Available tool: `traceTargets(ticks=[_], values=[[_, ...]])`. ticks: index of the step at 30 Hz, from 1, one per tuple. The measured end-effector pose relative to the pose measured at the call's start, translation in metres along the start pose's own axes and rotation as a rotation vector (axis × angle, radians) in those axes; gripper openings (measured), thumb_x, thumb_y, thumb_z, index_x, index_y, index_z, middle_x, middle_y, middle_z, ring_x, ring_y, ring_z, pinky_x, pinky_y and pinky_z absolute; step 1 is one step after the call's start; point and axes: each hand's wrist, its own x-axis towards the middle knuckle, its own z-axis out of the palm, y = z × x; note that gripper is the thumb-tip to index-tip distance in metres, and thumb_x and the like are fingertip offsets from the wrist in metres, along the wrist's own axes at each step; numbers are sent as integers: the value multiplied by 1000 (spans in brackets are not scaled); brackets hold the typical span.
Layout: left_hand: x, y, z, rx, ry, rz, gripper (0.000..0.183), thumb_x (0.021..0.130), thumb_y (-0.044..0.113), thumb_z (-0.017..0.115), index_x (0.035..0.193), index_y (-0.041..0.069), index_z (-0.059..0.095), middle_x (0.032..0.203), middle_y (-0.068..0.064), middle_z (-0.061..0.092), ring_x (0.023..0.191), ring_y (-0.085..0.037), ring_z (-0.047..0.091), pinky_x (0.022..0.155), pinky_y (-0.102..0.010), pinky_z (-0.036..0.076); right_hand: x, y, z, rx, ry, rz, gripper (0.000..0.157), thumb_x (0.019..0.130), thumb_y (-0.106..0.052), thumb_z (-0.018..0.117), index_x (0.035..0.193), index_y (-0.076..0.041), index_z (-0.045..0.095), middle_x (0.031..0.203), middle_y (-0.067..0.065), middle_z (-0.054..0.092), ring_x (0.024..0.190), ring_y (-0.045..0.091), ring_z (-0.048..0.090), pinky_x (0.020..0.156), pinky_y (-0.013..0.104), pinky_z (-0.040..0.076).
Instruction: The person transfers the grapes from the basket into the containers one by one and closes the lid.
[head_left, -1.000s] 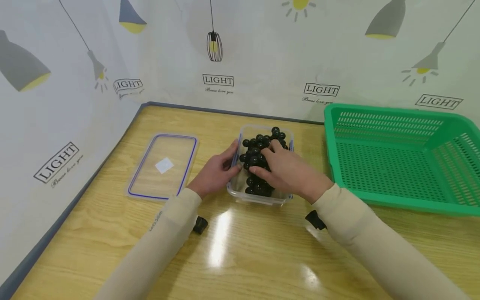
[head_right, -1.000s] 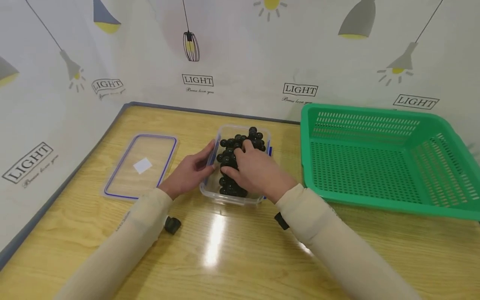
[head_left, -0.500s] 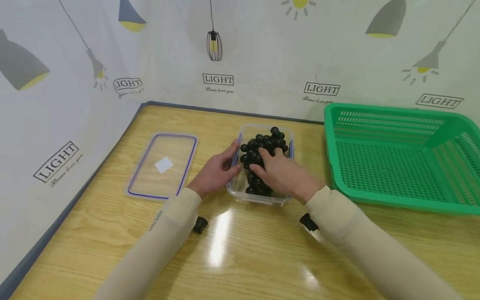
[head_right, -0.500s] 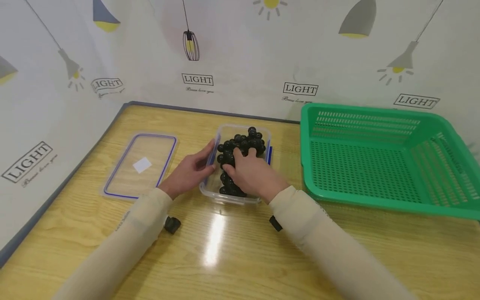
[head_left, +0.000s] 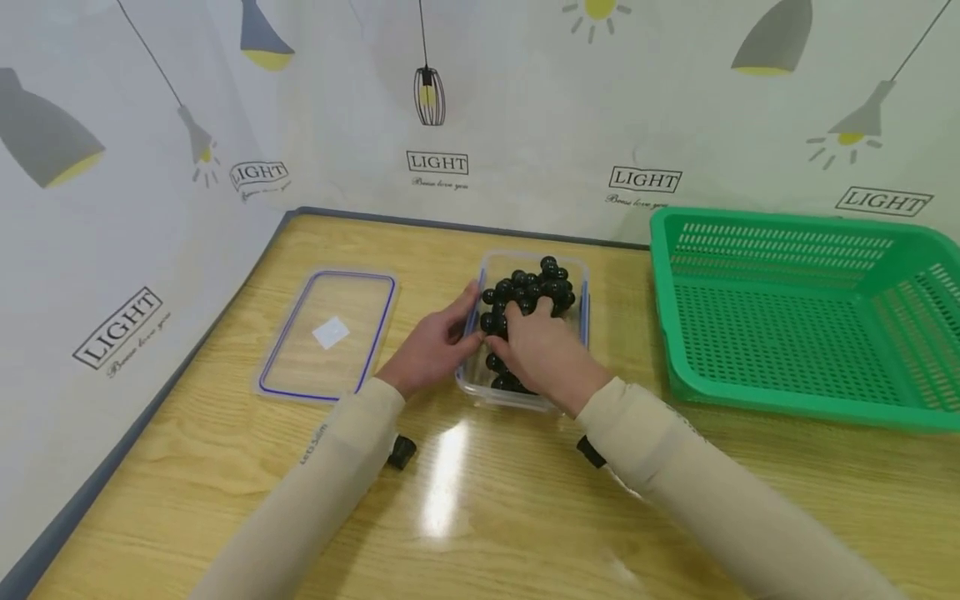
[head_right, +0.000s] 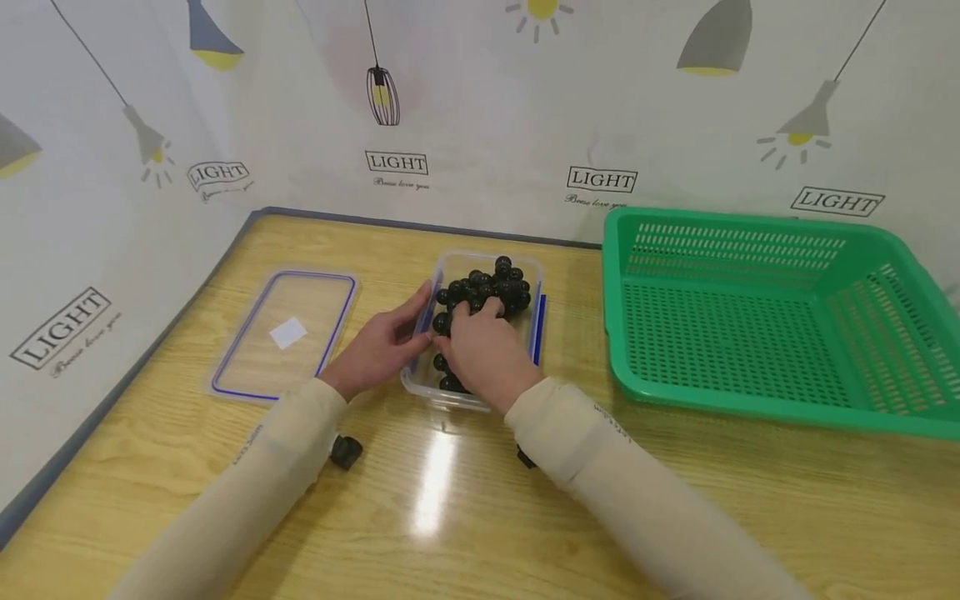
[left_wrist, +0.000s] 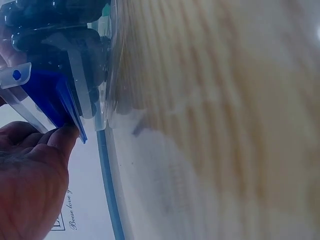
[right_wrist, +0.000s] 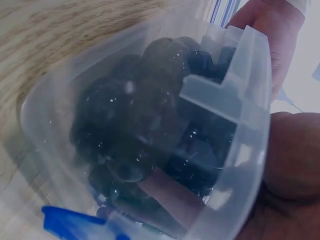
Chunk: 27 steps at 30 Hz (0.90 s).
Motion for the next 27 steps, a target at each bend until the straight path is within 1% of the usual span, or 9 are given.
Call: traceTargets(ticks=[6,10,15,17,18,20,21,24,27], values=[[1,2,0,-11,6,5,68,102,14,54,158,19,15,161,3,14,138,-28,35,109,-34,35,1,2,-5,42,-29,26,63,105,-41,44,144,9,41,129,46,43,67,40,68,56,42,59],[-1,2,0,-5,14,-22,67,102,16,54,158,20,16,160,4,15,138,-27,35,109,-34,35,0,1,-5,70,-48,28,68,105,-45,37,147,8,36,132,47,39,64,38,67,59,42,59],[-1,0,2,-14,13,-30,61,105,19,48,157,20,17,160,5,15,141,-23,28,112,-36,31,0,0,-8,199,-171,84,65,108,-43,21,156,0,15,146,46,19,87,44,66,79,49,56],[-1,0,2,-16,18,-34,59,106,20,46,157,20,17,159,6,16,142,-21,25,113,-37,29,0,1,-11,254,-214,105,60,108,-39,20,158,-7,12,149,44,12,85,41,67,82,49,53],[-1,0,1,-16,20,-38,59,106,20,45,157,21,17,159,7,16,143,-20,24,113,-37,28,0,2,-12,258,-222,99,58,109,-37,21,158,-9,12,149,44,12,78,38,67,79,48,54],[-2,-1,0,-21,25,-45,58,106,20,44,157,21,18,159,8,16,143,-19,23,114,-38,27,-1,3,-12,214,-197,49,55,109,-33,25,158,-10,16,146,46,19,63,34,66,68,45,56],[-2,-1,-1,-26,27,-46,57,106,20,43,157,21,18,159,8,16,143,-19,23,114,-39,26,-2,2,-11,165,-169,17,54,109,-33,27,158,-10,20,142,47,27,63,34,65,64,45,56],[-2,-1,-1,-47,25,-34,56,106,16,41,157,20,19,160,6,16,144,-19,21,115,-39,23,-2,-1,-4,4,-54,-38,52,108,-35,31,154,-10,33,128,46,44,76,42,65,61,48,57],[-2,0,0,-71,20,-16,55,105,13,41,157,18,20,160,4,16,144,-19,20,116,-37,20,-2,-4,4,-121,43,-41,49,108,-36,35,150,-13,43,119,41,53,94,50,61,67,53,57]])
